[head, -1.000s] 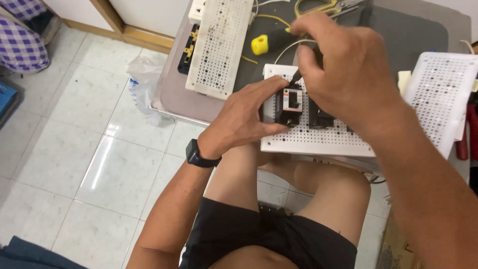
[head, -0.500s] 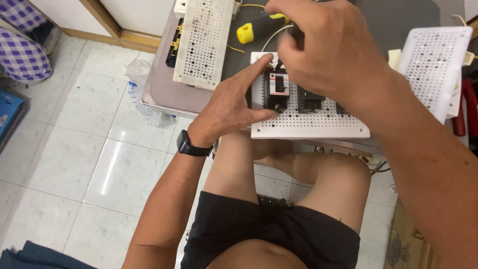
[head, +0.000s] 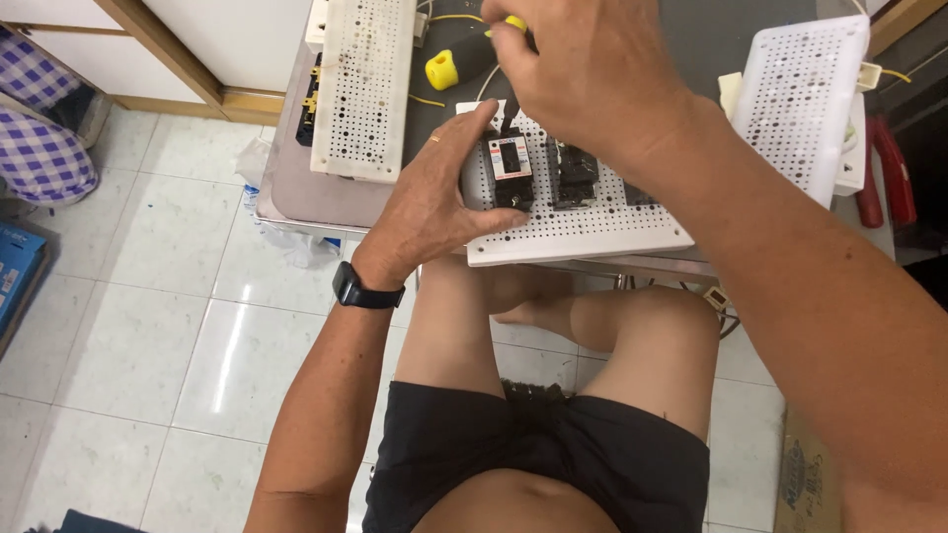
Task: Assembling electrical switches and circuit breakers onto a mounting plate using a screwdriver.
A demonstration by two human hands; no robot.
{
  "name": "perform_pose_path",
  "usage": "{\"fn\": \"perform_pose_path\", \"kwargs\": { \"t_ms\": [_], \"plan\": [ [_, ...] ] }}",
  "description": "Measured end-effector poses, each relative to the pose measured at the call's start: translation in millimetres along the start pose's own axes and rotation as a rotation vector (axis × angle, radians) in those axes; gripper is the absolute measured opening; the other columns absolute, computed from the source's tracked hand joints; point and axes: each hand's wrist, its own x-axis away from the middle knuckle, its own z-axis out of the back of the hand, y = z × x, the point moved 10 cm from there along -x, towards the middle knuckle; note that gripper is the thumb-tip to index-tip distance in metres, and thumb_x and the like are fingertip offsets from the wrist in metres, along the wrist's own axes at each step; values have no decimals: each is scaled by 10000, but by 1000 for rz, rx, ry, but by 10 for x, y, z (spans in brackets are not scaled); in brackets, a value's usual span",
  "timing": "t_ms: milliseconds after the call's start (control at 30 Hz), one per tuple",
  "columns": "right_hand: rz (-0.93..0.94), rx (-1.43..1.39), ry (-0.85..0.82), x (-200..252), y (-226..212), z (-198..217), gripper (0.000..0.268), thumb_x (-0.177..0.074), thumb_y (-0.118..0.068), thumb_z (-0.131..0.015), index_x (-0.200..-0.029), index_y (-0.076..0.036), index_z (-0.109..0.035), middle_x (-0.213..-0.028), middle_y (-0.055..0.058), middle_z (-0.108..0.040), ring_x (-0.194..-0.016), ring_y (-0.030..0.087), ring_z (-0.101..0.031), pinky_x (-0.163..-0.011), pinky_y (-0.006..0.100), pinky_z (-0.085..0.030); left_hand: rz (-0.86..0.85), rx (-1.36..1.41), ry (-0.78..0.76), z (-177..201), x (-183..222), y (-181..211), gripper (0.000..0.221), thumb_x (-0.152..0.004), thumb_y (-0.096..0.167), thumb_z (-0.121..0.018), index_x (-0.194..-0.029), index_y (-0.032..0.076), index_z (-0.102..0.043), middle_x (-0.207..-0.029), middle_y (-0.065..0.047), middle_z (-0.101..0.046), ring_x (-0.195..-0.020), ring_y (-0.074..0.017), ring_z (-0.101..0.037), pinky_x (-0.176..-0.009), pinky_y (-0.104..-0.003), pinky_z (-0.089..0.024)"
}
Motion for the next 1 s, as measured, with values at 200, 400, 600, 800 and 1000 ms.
{"fn": "perform_pose_path", "kwargs": {
  "t_ms": [200,400,600,800,1000],
  "plan": [
    [4,-59,-72,-68,-133,28,282,-851,-120,-590,-1106,-88,-704,-876,105,-653,-680,289,-560,-566,441,-431,55,61,0,59,-13,18,986,-712,280,-884,-1477,82,-295,-1473,-172,-447,-1352,-334,-439,-1116,-441,-389],
    [4,-71,-46,-75,-160,111,254,-846,-39,-525,-1048,-53,-680,-952,115,-667,-786,334,-600,-580,461,-426,62,36,-15,48,-15,21,973,-725,292,-861,-1482,93,-283,-1476,-168,-448,-1339,-337,-453,-1091,-440,-407],
    [-23,68,-26,-32,-70,23,71,-886,-128,-604,-933,-105,-652,-843,85,-631,-692,305,-580,-481,442,-409,89,34,-23,46,-24,23,967,-710,289,-852,-1475,94,-294,-1460,-162,-462,-1332,-324,-453,-1085,-428,-402],
    [-71,-99,-187,-104,-140,7,326,-804,-46,-500,-1094,-56,-648,-1022,145,-661,-845,364,-601,-602,515,-443,94,44,-21,84,-19,45,959,-717,288,-837,-1480,100,-288,-1468,-163,-459,-1335,-325,-453,-1082,-433,-404],
    [-28,95,-79,-125,-140,20,87,-893,-118,-597,-960,-133,-649,-904,79,-623,-762,298,-574,-540,452,-406,88,44,-6,67,-4,4,977,-702,272,-864,-1477,93,-297,-1464,-162,-468,-1344,-310,-449,-1100,-413,-393]
  ]
}}
